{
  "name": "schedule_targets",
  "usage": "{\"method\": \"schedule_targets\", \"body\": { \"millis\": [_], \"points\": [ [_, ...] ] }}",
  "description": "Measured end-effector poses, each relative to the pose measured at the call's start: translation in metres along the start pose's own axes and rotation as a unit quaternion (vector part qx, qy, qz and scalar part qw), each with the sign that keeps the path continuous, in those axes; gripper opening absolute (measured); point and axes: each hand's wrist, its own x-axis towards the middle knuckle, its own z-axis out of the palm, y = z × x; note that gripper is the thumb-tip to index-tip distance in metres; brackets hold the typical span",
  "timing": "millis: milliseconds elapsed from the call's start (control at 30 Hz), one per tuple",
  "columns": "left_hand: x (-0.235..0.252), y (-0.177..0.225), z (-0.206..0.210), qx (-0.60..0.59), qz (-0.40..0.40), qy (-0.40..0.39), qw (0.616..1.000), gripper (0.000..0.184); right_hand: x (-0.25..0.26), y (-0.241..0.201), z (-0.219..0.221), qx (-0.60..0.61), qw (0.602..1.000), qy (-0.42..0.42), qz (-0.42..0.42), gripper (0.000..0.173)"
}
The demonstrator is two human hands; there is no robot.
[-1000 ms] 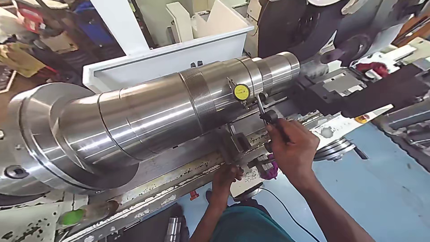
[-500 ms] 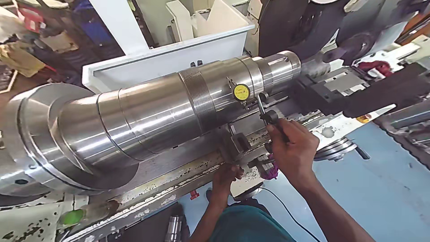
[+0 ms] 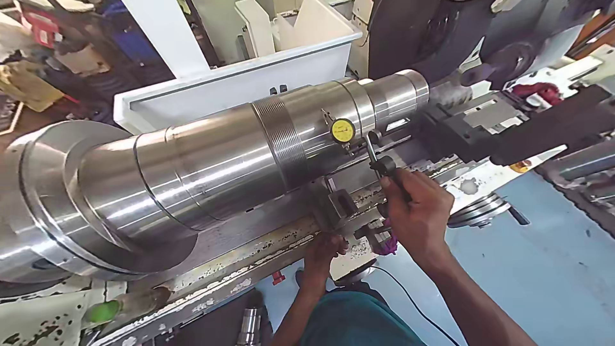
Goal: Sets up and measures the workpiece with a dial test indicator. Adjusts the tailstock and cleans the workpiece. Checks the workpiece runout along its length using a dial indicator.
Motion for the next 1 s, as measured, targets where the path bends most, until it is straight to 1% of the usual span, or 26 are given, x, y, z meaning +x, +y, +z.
{"method": "schedule_targets", "body": {
  "millis": [1000],
  "points": [
    [0.0006,-0.0005,-0.0028,0.006,0.001,-0.013,1.0,0.025,0.0004,-0.0019,-0.0012,-0.001,1.0,-0.012,0.001,0.024]
  ]
}}
